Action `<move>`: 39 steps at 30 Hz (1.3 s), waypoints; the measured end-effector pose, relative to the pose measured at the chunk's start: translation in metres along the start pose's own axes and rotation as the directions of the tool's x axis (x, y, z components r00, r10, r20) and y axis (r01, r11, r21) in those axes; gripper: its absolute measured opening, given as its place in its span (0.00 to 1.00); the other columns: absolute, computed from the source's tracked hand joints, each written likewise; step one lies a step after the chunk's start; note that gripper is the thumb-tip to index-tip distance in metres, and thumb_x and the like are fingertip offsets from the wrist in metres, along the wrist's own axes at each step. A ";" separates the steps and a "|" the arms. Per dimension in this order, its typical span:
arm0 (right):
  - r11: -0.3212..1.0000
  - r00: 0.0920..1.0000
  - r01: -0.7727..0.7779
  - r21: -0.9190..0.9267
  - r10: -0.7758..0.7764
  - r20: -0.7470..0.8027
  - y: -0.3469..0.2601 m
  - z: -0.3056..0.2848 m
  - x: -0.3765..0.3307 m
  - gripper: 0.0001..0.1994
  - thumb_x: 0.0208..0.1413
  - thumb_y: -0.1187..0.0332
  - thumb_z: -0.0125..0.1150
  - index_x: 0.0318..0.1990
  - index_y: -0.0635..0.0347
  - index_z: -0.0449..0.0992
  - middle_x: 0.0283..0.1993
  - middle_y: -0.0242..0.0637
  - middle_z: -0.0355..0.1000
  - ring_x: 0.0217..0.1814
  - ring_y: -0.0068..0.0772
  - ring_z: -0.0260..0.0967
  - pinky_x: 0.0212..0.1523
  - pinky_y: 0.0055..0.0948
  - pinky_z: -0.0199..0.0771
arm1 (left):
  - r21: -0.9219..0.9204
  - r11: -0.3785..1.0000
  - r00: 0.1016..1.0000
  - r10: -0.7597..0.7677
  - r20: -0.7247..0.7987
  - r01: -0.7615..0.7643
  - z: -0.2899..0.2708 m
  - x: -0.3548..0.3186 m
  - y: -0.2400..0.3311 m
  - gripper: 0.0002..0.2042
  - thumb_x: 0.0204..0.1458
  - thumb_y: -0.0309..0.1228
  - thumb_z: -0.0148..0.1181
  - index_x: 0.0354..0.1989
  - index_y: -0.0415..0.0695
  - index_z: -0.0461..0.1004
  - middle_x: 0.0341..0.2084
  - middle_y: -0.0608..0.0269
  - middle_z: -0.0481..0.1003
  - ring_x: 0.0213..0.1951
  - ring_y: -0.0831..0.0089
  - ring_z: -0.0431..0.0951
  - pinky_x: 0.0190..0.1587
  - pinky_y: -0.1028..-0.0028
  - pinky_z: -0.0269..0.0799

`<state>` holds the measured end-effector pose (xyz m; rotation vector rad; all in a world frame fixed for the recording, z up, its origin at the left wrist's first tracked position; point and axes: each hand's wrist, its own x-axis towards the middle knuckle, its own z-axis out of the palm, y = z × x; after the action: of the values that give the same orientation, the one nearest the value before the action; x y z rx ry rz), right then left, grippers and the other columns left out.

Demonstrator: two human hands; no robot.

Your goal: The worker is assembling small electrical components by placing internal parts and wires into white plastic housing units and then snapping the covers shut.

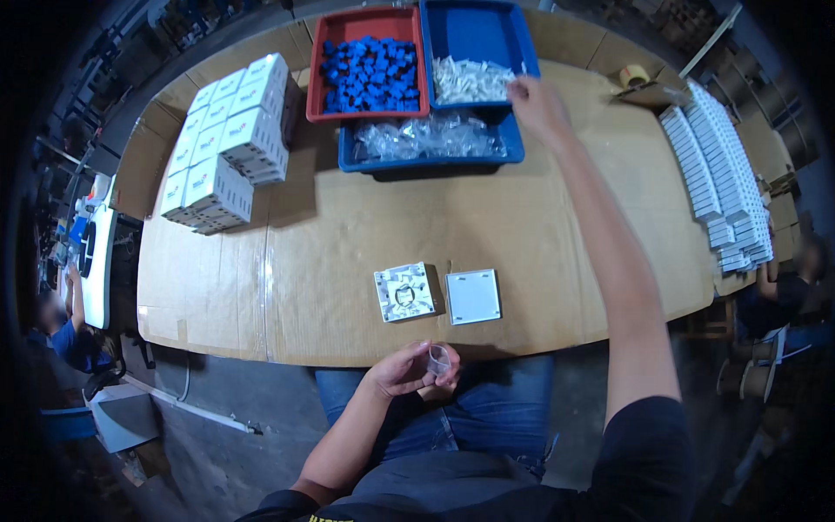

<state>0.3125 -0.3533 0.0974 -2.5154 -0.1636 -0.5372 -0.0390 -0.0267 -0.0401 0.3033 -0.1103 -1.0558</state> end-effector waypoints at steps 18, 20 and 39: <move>0.828 0.945 0.325 -0.456 -0.270 0.184 0.042 0.080 0.128 0.11 0.64 0.62 0.62 0.49 0.52 0.83 0.48 0.39 0.78 0.54 0.46 0.76 0.56 0.46 0.74 | -0.060 0.998 0.995 -0.001 -0.100 -0.005 0.015 0.002 0.009 0.28 0.71 0.52 0.49 0.57 0.34 0.74 0.43 0.52 0.80 0.44 0.66 0.80 0.48 0.73 0.75; 0.828 0.947 0.321 -0.460 -0.270 0.175 0.032 0.081 0.122 0.10 0.64 0.62 0.62 0.48 0.52 0.83 0.48 0.38 0.77 0.55 0.45 0.76 0.56 0.47 0.73 | -0.068 0.997 0.993 0.016 -0.116 -0.024 0.017 0.000 0.009 0.28 0.71 0.51 0.49 0.57 0.34 0.74 0.43 0.51 0.79 0.44 0.66 0.80 0.49 0.73 0.75; 0.900 0.927 0.354 -0.255 -0.302 0.221 0.032 0.078 0.134 0.09 0.59 0.64 0.62 0.42 0.59 0.81 0.46 0.43 0.78 0.52 0.52 0.75 0.53 0.48 0.76 | -0.049 0.998 0.984 0.028 -0.176 -0.037 0.015 0.002 0.000 0.28 0.71 0.51 0.47 0.61 0.34 0.71 0.47 0.51 0.78 0.44 0.65 0.78 0.51 0.71 0.74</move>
<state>0.4684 -0.3371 0.0768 -2.8431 -0.6319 -0.4973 -0.0415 -0.0317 -0.0257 0.3449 0.0697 -0.9936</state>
